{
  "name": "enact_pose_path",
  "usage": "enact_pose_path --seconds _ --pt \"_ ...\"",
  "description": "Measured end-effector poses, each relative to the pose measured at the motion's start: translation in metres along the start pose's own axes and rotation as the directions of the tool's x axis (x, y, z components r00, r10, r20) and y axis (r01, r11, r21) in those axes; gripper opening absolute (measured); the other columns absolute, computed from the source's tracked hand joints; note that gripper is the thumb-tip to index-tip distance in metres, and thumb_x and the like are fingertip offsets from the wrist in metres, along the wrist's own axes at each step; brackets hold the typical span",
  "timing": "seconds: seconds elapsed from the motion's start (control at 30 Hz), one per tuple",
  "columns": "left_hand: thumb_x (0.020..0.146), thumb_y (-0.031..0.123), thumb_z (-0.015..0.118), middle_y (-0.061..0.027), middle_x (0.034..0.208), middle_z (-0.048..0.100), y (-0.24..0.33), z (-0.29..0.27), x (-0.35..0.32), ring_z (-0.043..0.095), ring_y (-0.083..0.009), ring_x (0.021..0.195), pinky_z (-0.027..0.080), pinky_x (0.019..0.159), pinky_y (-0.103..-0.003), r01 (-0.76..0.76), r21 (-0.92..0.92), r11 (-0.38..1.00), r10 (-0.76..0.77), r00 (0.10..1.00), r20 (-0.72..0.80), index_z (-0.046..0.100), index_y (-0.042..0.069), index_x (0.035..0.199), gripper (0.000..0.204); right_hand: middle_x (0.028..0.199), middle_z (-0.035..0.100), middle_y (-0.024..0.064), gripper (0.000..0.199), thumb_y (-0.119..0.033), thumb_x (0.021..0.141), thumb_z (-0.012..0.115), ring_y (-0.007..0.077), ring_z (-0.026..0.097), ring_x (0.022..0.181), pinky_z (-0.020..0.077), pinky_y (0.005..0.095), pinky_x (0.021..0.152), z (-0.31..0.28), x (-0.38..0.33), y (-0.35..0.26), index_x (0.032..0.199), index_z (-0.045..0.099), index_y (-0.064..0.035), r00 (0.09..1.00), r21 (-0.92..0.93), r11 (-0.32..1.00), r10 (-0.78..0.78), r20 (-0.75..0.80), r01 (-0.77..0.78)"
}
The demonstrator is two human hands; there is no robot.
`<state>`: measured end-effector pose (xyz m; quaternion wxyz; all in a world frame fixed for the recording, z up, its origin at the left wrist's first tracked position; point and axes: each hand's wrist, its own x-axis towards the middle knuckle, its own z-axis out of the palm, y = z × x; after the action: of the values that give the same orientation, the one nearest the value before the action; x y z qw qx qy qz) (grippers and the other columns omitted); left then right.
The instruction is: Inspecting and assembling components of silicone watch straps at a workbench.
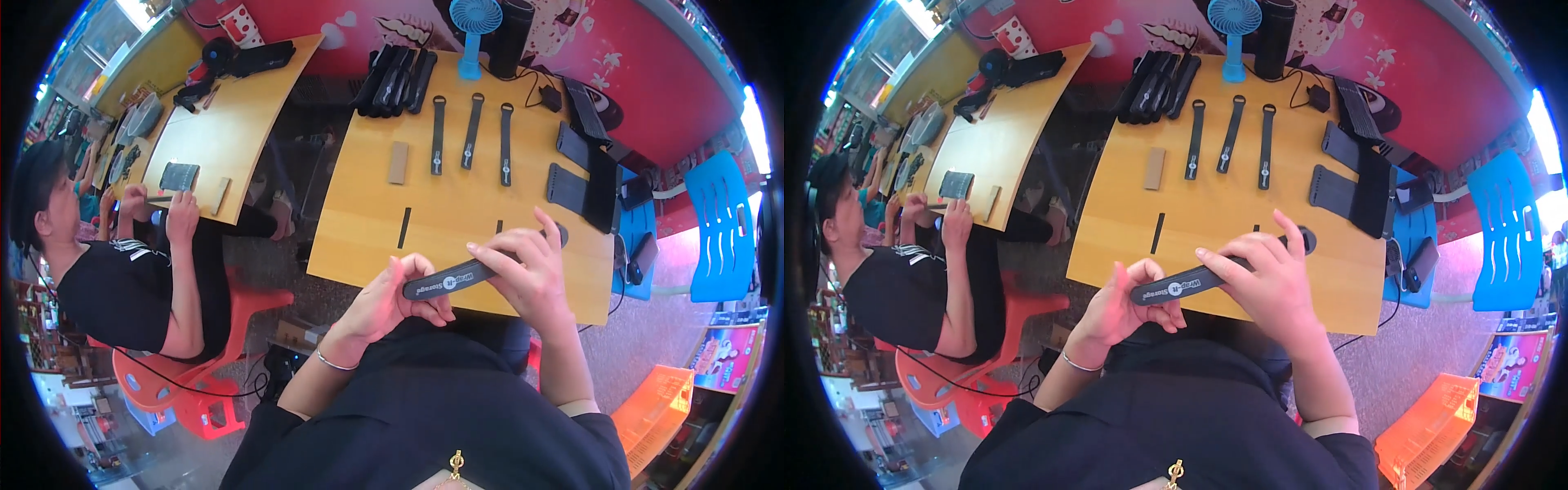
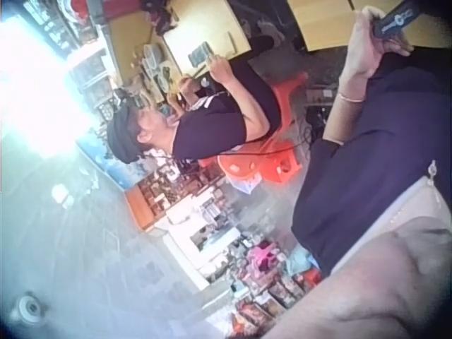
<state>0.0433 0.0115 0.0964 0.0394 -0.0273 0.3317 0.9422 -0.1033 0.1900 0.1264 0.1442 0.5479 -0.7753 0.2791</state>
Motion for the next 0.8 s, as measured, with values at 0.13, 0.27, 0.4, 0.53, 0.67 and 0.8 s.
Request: enact_pose_path --seconds 0.13,0.27,0.4,0.53,0.67,0.8 --pt "0.102 0.030 0.038 -0.0148 0.091 0.063 0.003 0.003 -0.006 0.064 -0.0196 0.077 0.052 0.065 -0.026 0.102 0.088 0.991 -0.102 0.995 0.000 0.045 0.003 0.109 0.029 0.095 0.062 0.0018 0.047 -0.007 0.060 0.074 0.0233 0.058 0.100 0.0307 0.0511 0.106 -0.006 -0.001 -0.004 0.105 0.069 -0.0172 0.998 0.011 0.998 -0.058 -0.016 0.059" --pt "0.100 0.023 0.044 -0.0135 0.088 0.062 -0.006 0.001 -0.009 0.060 -0.0147 0.068 0.045 0.056 -0.022 0.158 -0.032 0.987 -0.156 0.987 0.046 0.045 0.005 0.111 0.021 0.099 0.063 0.0034 0.047 -0.003 0.059 0.073 0.0258 0.056 0.107 0.0302 0.0518 0.108 -0.010 -0.003 -0.009 0.104 0.070 -0.0178 0.998 -0.020 0.998 -0.061 -0.029 0.060" --pt "0.099 0.020 0.046 -0.0129 0.087 0.062 -0.016 0.003 -0.009 0.058 -0.0133 0.066 0.041 0.054 -0.021 0.164 -0.145 0.976 -0.150 0.983 0.108 0.046 0.006 0.111 0.018 0.103 0.063 0.0017 0.047 -0.002 0.060 0.070 0.0253 0.054 0.113 0.0329 0.0503 0.107 -0.013 -0.008 -0.015 0.102 0.071 -0.0213 0.998 -0.019 0.999 -0.037 -0.044 0.036" --pt "0.097 0.018 0.049 -0.0135 0.089 0.063 -0.025 0.001 -0.009 0.058 -0.0132 0.069 0.041 0.056 -0.021 0.200 -0.203 0.959 -0.184 0.978 0.096 0.046 0.007 0.111 0.018 0.107 0.063 -0.0003 0.046 -0.002 0.060 0.068 0.0242 0.053 0.116 0.0340 0.0473 0.107 -0.009 -0.011 -0.017 0.102 0.071 -0.0222 0.999 -0.031 0.999 0.020 -0.044 -0.021" --pt "0.095 0.014 0.055 -0.0131 0.098 0.063 -0.027 0.010 -0.003 0.062 -0.0139 0.080 0.051 0.070 -0.025 0.188 -0.160 0.969 -0.199 0.978 -0.060 0.046 0.009 0.111 0.019 0.108 0.063 0.0019 0.043 -0.003 0.061 0.070 0.0254 0.056 0.109 0.0408 0.0447 0.099 -0.008 -0.017 -0.018 0.102 0.070 -0.0174 0.993 -0.037 0.999 0.003 -0.116 -0.007" --pt "0.094 0.010 0.057 -0.0114 0.104 0.061 -0.035 0.009 0.002 0.062 -0.0152 0.094 0.052 0.082 -0.029 0.157 -0.147 0.977 -0.171 0.981 -0.087 0.045 0.010 0.111 0.021 0.105 0.063 0.0051 0.041 -0.019 0.063 0.081 0.0247 0.060 0.089 0.0455 0.0390 0.078 -0.002 -0.021 -0.025 0.101 0.067 -0.0116 0.989 0.318 0.941 -0.084 -0.118 0.118"
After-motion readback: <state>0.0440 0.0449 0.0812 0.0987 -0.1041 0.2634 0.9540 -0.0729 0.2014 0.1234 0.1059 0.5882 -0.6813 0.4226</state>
